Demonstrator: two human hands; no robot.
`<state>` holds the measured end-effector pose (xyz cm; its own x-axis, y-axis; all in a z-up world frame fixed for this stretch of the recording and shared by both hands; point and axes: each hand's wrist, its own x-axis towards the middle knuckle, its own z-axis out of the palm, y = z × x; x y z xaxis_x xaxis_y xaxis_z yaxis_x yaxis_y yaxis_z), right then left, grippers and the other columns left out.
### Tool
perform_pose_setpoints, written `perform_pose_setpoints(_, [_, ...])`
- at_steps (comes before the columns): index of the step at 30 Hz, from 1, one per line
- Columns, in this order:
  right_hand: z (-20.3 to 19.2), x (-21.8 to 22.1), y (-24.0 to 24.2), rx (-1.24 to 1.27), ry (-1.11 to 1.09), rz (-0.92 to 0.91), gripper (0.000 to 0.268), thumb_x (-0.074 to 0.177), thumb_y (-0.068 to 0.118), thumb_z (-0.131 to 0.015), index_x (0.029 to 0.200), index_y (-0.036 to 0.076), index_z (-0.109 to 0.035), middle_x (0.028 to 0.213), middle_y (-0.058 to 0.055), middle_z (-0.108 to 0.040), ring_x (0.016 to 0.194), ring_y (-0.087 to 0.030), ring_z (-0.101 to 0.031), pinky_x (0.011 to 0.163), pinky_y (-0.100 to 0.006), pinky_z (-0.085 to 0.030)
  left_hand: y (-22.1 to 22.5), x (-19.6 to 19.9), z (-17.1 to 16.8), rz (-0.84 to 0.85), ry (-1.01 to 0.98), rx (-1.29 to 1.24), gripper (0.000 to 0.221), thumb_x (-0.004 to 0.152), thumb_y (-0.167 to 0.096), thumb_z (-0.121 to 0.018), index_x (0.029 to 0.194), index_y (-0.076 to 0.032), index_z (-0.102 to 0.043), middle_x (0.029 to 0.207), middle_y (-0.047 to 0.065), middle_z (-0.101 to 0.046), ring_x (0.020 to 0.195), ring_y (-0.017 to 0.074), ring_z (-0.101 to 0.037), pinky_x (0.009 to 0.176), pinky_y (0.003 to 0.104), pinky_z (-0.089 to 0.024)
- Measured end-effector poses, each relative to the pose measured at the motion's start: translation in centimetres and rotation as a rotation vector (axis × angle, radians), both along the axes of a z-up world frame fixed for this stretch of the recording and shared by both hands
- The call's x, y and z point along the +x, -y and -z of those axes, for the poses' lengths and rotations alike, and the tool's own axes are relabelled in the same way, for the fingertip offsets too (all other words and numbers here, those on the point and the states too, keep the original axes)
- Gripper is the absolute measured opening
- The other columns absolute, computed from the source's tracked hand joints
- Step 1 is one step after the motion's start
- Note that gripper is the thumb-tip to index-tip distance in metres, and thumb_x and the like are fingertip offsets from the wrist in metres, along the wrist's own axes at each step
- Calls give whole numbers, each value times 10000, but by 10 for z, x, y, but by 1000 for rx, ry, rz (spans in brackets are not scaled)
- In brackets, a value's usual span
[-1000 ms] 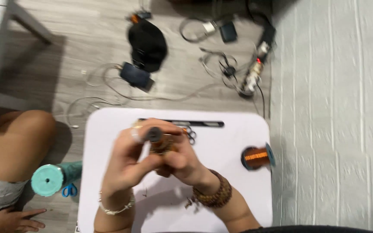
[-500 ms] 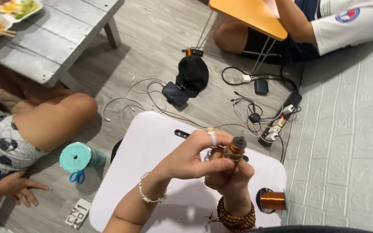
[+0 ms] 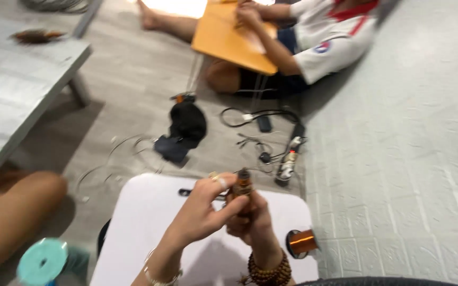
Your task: Manually winding thin copper wire around the poles of an electric motor rotor to create electromagnetic coils.
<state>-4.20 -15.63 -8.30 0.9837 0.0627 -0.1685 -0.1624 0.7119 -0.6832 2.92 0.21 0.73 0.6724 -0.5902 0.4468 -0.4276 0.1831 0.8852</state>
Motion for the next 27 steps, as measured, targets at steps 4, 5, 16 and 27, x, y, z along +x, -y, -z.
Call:
perform_pose_setpoints(4, [2,-5,2,-47,181,27,473,1031,476,-365,944,49,-551,543,62,-389,406,-43,-249,362,-217,-187,4,-6,3,1,-19,1,307,807,-182,-655,1055,-13,-721,921,74,-757,752,188,-638,700,304,-513])
perform_pose_setpoints(5, [-4,-4,-1,-51,221,-21,475,1029,475,-351,943,57,-559,538,74,-366,410,-39,-241,359,-208,-170,4,-7,3,-3,-28,8,300,798,-170,-658,1047,-23,-737,869,56,-749,696,165,-619,637,284,-502])
perform_pose_setpoints(16, [-29,-11,-11,-91,199,42,455,984,414,-437,917,-10,-587,525,41,-348,408,-51,-203,361,-219,-124,3,-13,-2,0,-9,23,334,809,-166,-656,1093,-22,-760,814,48,-723,629,143,-549,582,270,-460])
perform_pose_setpoints(27, [-38,-13,-17,-153,286,51,436,959,415,-552,801,8,-556,511,59,-326,387,-41,-204,312,-212,-158,1,-13,5,98,69,-87,375,869,-194,-605,1173,3,-699,784,50,-659,675,152,-510,675,281,-431])
